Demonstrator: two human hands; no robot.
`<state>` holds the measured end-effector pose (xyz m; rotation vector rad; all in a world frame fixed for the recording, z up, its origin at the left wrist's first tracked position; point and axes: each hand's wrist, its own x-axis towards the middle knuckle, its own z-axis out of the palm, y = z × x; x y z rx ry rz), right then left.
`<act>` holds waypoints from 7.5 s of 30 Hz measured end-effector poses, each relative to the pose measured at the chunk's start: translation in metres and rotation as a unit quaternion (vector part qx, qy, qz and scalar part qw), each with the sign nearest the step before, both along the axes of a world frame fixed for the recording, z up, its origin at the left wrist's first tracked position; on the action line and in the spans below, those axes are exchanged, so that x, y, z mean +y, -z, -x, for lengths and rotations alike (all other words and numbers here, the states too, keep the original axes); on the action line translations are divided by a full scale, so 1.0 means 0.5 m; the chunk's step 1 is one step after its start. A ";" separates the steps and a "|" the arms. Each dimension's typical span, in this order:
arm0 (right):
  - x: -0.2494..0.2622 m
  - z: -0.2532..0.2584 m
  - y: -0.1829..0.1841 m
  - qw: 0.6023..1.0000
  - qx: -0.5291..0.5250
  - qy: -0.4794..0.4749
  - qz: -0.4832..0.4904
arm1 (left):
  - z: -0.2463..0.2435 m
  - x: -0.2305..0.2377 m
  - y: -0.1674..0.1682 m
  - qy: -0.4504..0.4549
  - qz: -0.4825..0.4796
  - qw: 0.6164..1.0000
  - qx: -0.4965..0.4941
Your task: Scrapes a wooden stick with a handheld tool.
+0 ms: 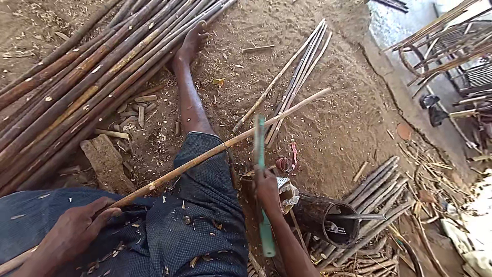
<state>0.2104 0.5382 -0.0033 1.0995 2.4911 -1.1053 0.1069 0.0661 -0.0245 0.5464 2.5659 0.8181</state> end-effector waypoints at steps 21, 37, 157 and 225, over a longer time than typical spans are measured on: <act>0.016 0.014 -0.006 0.999 0.012 0.028 0.028 | 0.029 0.015 -0.025 0.014 -0.051 0.990 -0.130; 0.002 -0.011 0.010 0.999 0.021 0.033 0.010 | 0.064 0.010 -0.039 -0.014 -0.086 0.945 -0.317; -0.014 -0.014 -0.016 0.996 -0.064 -0.040 0.049 | -0.042 0.057 -0.044 -0.026 0.031 0.996 0.084; -0.053 -0.003 -0.006 0.987 -0.055 -0.149 -0.030 | 0.071 0.036 -0.010 0.039 -0.037 0.976 -0.210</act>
